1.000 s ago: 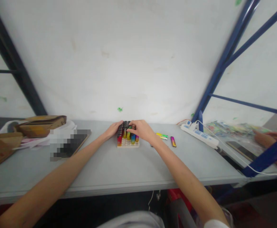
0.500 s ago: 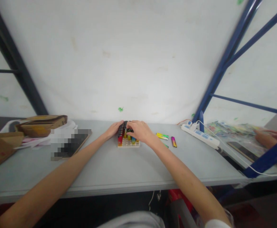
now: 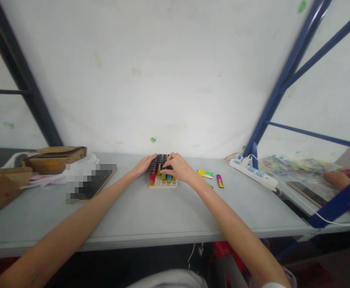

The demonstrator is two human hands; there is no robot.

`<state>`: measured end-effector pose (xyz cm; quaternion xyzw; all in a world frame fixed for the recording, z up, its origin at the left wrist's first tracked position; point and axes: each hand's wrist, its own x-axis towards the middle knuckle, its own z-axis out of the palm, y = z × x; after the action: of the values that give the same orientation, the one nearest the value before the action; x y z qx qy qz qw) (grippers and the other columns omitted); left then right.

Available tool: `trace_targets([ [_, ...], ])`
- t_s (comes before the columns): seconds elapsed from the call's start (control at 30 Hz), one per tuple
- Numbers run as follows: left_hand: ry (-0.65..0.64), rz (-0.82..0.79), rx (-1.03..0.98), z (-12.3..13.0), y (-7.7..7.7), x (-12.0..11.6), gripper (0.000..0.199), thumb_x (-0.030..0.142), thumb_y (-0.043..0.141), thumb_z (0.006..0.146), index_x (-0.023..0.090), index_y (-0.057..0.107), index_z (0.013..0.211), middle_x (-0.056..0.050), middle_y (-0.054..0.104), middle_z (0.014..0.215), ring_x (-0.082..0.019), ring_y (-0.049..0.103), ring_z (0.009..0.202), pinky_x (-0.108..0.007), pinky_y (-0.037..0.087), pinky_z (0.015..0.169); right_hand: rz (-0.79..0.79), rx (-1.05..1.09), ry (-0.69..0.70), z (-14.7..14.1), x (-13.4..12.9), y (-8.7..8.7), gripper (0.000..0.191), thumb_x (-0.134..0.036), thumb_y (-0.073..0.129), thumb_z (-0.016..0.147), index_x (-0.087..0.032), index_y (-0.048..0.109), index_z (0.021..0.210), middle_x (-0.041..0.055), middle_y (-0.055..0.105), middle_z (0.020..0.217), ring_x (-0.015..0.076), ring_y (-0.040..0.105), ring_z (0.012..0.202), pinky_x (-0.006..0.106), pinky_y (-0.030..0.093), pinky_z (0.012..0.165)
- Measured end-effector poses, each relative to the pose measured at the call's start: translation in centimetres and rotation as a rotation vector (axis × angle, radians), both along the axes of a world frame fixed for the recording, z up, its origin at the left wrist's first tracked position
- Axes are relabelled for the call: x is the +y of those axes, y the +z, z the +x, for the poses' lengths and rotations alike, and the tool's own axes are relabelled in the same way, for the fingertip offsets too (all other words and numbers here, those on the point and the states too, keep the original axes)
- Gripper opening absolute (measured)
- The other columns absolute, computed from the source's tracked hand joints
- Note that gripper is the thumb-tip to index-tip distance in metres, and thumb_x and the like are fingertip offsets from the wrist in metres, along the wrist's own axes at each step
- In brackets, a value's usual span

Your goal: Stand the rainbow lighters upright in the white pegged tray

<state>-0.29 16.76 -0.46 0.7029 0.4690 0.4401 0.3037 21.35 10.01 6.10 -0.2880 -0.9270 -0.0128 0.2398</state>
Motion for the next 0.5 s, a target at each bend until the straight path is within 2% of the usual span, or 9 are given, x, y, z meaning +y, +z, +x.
trace_targets([
  [0.17, -0.023, -0.016, -0.009, 0.0, 0.2, -0.2, 0.066, 0.066, 0.036, 0.083, 0.013, 0.072, 0.099, -0.008, 0.074, 0.104, -0.03, 0.061, 0.107, -0.038, 0.038, 0.101, 0.007, 0.087, 0.017, 0.4, -0.5, 0.8, 0.028, -0.042, 0.063, 0.086, -0.02, 0.071, 0.101, 0.0082, 0.056, 0.096, 0.0193, 0.053, 0.095, 0.034, 0.042, 0.088],
  [0.27, -0.024, -0.036, -0.042, 0.0, 0.2, -0.2, 0.066, 0.067, 0.039, 0.082, 0.013, 0.072, 0.103, -0.008, 0.073, 0.109, -0.03, 0.059, 0.111, -0.039, 0.036, 0.104, -0.033, 0.207, -0.012, 2.5, -0.9, 2.1, 0.026, -0.039, 0.057, 0.09, -0.02, 0.07, 0.102, 0.0072, 0.06, 0.096, 0.0164, 0.057, 0.087, 0.03, 0.045, 0.083],
  [0.4, -0.024, -0.05, -0.076, -0.1, -0.1, 0.1, 0.066, 0.068, 0.043, 0.08, 0.013, 0.072, 0.103, -0.009, 0.072, 0.111, -0.031, 0.058, 0.114, -0.038, 0.034, 0.106, -0.037, 0.244, -0.216, 8.5, -1.4, 3.0, 0.027, -0.039, 0.053, 0.092, -0.02, 0.069, 0.101, 0.0055, 0.067, 0.089, 0.016, 0.061, 0.078, 0.029, 0.046, 0.076],
  [0.5, -0.005, -0.077, -0.105, -0.2, -0.1, 0.3, 0.066, 0.07, 0.047, 0.077, 0.014, 0.074, 0.1, -0.009, 0.073, 0.107, -0.031, 0.059, 0.113, -0.037, 0.035, 0.105, -0.074, 0.171, -0.446, 14.1, -1.8, 2.0, 0.025, -0.036, 0.054, 0.09, -0.019, 0.067, 0.104, 0.0051, 0.07, 0.084, 0.0171, 0.063, 0.073, 0.029, 0.046, 0.072],
])
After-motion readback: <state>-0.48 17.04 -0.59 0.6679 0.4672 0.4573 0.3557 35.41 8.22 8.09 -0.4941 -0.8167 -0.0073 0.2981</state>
